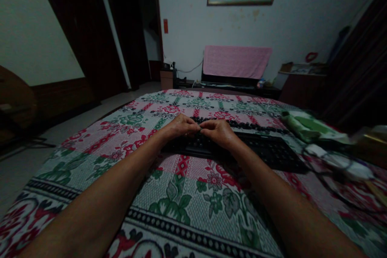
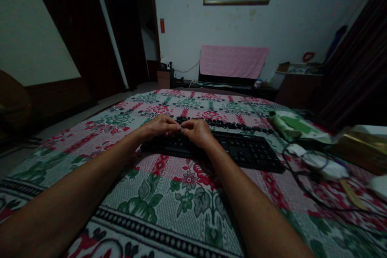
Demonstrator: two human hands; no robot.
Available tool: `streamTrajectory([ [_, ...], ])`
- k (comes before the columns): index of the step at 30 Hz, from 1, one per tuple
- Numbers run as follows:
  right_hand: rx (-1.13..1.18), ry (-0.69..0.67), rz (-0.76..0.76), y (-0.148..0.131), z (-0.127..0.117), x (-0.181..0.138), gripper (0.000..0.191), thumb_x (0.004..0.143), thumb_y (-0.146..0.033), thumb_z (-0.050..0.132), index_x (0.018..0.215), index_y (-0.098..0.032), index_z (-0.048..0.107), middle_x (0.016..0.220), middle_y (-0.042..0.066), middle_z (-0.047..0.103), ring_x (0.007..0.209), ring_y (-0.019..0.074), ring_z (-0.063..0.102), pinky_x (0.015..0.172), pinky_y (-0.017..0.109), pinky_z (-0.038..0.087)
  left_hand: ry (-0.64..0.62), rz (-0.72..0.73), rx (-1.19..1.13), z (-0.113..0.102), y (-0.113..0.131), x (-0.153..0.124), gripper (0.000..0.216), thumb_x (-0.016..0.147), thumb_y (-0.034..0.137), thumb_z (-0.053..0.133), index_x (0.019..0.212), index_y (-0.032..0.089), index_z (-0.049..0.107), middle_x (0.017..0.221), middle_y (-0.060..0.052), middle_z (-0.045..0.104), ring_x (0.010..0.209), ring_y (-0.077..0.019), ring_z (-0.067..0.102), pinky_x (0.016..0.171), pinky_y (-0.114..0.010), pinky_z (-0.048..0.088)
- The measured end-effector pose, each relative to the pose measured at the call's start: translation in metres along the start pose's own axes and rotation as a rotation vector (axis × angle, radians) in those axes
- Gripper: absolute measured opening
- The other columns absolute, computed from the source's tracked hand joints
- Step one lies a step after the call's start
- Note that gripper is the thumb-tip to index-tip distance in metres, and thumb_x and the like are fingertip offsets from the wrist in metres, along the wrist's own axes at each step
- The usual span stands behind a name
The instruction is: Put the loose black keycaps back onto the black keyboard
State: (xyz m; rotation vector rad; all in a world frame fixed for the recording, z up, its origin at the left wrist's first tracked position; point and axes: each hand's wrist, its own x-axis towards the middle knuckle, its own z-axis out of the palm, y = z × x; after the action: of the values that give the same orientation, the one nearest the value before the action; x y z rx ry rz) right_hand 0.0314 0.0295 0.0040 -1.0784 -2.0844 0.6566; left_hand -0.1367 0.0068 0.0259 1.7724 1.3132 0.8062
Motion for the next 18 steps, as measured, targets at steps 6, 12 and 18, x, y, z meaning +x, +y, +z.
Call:
streamTrajectory([
  [6, -0.154, 0.012, -0.059, -0.005, 0.009, -0.001, 0.022, 0.065, -0.023, 0.054, 0.084, -0.021, 0.066, 0.079, -0.001, 0.067, 0.072, 0.0129, 0.06, 0.063, 0.02, 0.043, 0.081, -0.17, -0.046, 0.0, 0.0, 0.001, 0.024, 0.06, 0.025, 0.056, 0.077, 0.01, 0.065, 0.055, -0.002, 0.059, 0.046, -0.0066, 0.049, 0.044, -0.017, 0.037],
  [12, -0.296, -0.039, -0.102, -0.006, 0.006, -0.003, 0.021, 0.066, -0.022, 0.053, 0.083, -0.023, 0.066, 0.079, -0.001, 0.067, 0.073, 0.0122, 0.059, 0.062, 0.019, 0.04, 0.127, -0.279, 0.032, 0.011, 0.011, -0.001, 0.016, 0.061, 0.017, 0.055, 0.07, 0.009, 0.064, 0.052, -0.001, 0.058, 0.044, -0.0056, 0.047, 0.044, -0.016, 0.037],
  [18, -0.444, -0.016, -0.073, -0.007, 0.007, -0.004, 0.02, 0.067, -0.027, 0.053, 0.08, -0.025, 0.067, 0.074, -0.001, 0.066, 0.069, 0.0127, 0.057, 0.055, 0.02, 0.035, 0.135, -0.288, 0.073, 0.014, 0.012, 0.001, 0.015, 0.062, 0.017, 0.055, 0.071, 0.009, 0.064, 0.051, 0.0, 0.058, 0.04, -0.0044, 0.042, 0.041, -0.015, 0.034],
])
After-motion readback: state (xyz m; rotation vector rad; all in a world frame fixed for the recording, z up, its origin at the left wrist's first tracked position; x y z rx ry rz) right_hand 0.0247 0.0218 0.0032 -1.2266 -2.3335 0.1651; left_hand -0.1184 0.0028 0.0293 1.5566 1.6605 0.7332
